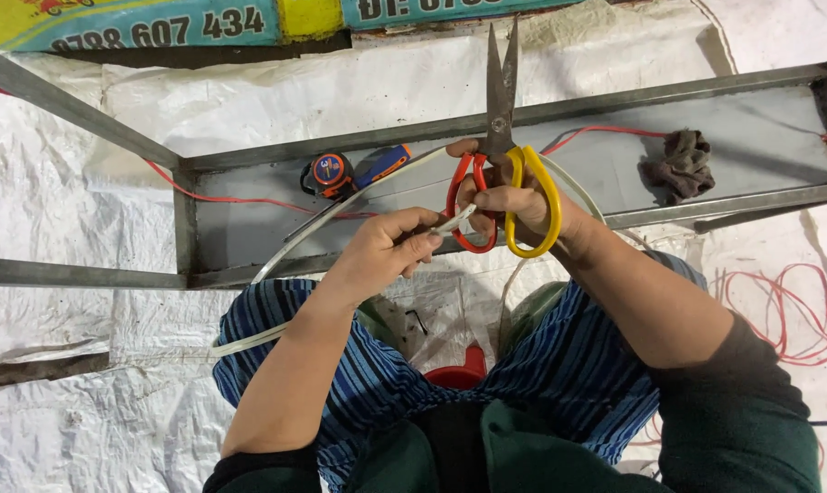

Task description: The person sits on a small stool and cleans a metal frame using a dark cloth. They wipe the frame's surface and edges, then use yellow-handled scissors to cut a white plastic tube. The person continues wiping the frame with the cloth.

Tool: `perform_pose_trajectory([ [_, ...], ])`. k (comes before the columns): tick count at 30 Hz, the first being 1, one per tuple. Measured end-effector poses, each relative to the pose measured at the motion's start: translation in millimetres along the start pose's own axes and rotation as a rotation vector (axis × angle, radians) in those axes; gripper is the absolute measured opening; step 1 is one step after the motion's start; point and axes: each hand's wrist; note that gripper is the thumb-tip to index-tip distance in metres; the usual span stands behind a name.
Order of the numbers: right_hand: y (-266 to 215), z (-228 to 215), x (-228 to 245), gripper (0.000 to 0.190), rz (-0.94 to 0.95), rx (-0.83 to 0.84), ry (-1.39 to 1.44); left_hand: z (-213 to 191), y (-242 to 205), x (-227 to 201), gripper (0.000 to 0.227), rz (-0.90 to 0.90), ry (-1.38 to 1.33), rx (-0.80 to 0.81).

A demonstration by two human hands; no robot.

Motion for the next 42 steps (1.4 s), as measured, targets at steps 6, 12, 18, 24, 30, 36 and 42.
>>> perform_pose_trajectory([
  [6,-4.6,23.9,22.5,0.046,0.012,0.047,-0.026,3.4,-3.2,-7.5,0.029,0.012,0.035,-0.009],
  [12,-2.6,36.3,47.9,0.027,0.059,0.253,-0.26,10.2,-2.2,-19.4,0.02,0.023,0.031,0.06],
  [18,-4.1,30.3,39.6,0.029,0.061,0.245,-0.381,12.9,-1.2,-29.0,0.017,0.076,0.125,0.035],
  [24,-3.4,24.3,29.1,0.041,-0.017,0.097,-0.331,10.0,0.0,-10.0,0.012,0.197,0.441,-0.124],
  [30,-2.0,43.5,42.4,0.023,0.004,0.135,-0.4,10.4,1.3,-4.3,0.007,0.226,0.482,-0.203],
  [36,-0.7,41.3,35.0,0.017,-0.005,0.176,-0.433,15.4,1.3,-6.4,0.005,0.251,0.619,-0.244],
  [42,-5.4,25.9,4.9,0.036,-0.025,0.028,-0.211,20.3,1.0,-3.5,0.011,0.221,0.714,-0.308],
])
Point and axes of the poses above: each hand's wrist, its own y-axis towards the middle knuckle, its own z-axis out of the palm, x = y × z, and after that the axes turned 3 degrees about -y, right-handed
